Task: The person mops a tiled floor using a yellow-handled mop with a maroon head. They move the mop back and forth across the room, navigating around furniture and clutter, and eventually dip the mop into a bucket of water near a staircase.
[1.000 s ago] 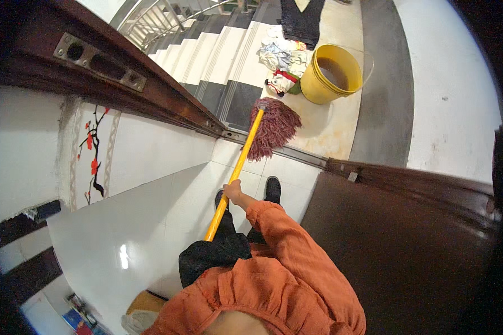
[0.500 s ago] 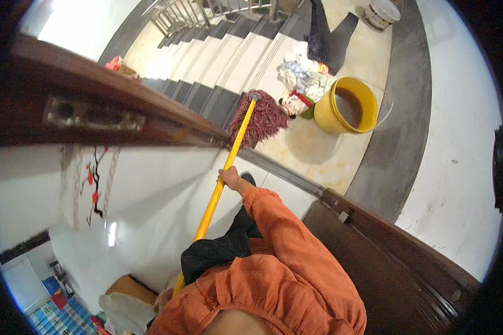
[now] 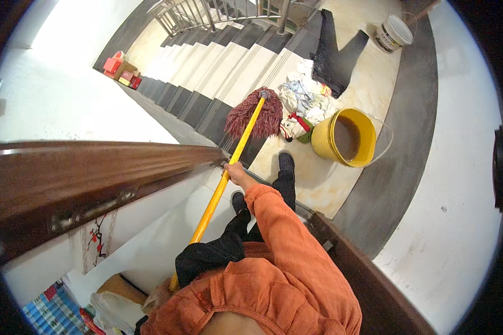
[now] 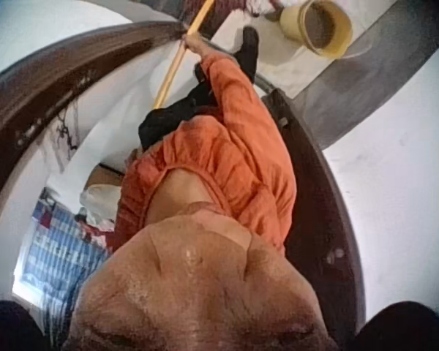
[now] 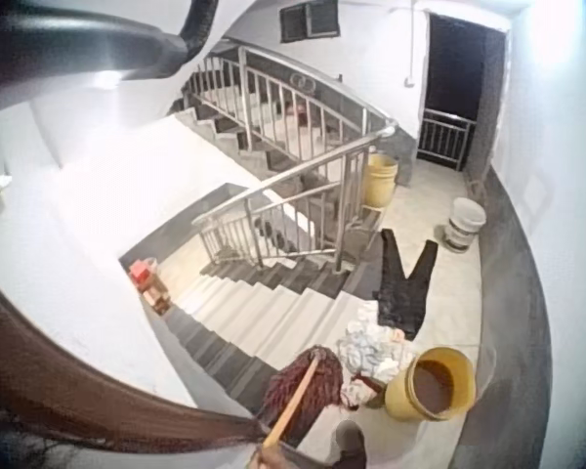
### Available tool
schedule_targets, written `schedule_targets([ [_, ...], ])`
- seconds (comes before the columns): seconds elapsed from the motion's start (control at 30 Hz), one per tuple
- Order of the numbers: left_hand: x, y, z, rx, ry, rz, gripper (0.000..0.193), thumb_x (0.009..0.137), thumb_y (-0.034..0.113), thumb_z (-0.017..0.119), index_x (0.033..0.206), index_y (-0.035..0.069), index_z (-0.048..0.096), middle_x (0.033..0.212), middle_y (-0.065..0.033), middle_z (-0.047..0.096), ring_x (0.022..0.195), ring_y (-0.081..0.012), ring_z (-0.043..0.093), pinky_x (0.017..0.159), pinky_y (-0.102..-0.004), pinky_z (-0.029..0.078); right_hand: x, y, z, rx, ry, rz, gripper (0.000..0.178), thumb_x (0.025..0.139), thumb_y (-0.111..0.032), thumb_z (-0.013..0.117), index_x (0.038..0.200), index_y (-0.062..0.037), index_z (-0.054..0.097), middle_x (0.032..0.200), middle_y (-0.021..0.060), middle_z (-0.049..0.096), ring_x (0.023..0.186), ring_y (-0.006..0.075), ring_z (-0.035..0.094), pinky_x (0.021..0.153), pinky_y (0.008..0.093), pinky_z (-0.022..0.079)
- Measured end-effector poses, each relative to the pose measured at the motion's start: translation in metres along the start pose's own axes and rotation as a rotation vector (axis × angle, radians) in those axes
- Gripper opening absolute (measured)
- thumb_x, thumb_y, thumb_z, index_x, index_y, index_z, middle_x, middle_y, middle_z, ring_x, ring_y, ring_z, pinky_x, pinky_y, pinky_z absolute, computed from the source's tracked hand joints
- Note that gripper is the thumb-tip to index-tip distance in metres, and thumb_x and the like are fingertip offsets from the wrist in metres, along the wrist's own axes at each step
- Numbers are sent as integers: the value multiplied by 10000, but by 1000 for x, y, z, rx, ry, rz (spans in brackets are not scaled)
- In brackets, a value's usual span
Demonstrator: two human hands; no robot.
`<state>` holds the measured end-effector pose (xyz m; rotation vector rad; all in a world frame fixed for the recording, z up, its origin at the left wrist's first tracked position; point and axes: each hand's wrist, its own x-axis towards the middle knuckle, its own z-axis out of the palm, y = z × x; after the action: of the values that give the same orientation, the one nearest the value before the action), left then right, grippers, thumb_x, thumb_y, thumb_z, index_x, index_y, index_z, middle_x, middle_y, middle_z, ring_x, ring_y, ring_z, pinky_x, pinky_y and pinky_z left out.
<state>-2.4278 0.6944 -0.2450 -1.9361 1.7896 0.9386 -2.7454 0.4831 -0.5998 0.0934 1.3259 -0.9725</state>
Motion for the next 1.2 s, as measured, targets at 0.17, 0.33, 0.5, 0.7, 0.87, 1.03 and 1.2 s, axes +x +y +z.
schedule_targets([
  [0.17,14,82,-4,-15,24,-36,384,753,337,657,940,18,553,785,-143,626,669,-291,601,634,-392,459,26,-65,-29,-13,-51,39,148,789,-24,528,857,91,465,673,140,526,539,246,554,497,373,502],
  [0.33,22,177,-5,-5,57,-98,388,755,342,656,938,17,549,786,-142,624,664,-290,599,634,-395,457,34,-142,-63,-2,-60,63,128,803,-28,514,855,75,458,656,127,522,544,240,550,506,362,496],
  [0.5,43,271,-32,-76,58,-44,294,767,278,653,922,52,546,691,-143,618,576,-294,602,529,-399,463,58,-195,-98,53,-55,106,109,813,-23,513,863,46,446,671,124,523,546,233,548,515,359,496],
  [0.7,68,317,-32,-20,135,51,282,736,181,662,956,51,543,679,-164,613,585,-313,608,495,-373,466,72,-262,-121,103,-68,117,133,830,-28,493,903,62,427,645,132,511,538,238,540,515,361,483],
  [0.87,108,339,-20,-133,117,34,308,700,138,678,967,52,550,686,-161,618,587,-315,611,507,-374,476,113,-300,-132,-48,-43,59,113,800,-16,494,849,76,450,623,136,509,503,250,533,474,360,465],
  [1.03,144,341,-5,-279,29,-38,343,667,143,707,964,48,565,716,-160,635,598,-296,627,533,-351,492,147,-330,-118,-200,-27,18,84,783,-13,521,809,46,467,621,123,516,510,243,533,494,358,483],
  [1.2,148,320,0,-523,97,-141,321,702,195,709,945,32,577,689,-144,636,555,-238,624,536,-318,491,144,-334,-77,-218,-6,-53,53,763,16,508,782,45,468,606,120,507,481,237,525,467,350,477],
])
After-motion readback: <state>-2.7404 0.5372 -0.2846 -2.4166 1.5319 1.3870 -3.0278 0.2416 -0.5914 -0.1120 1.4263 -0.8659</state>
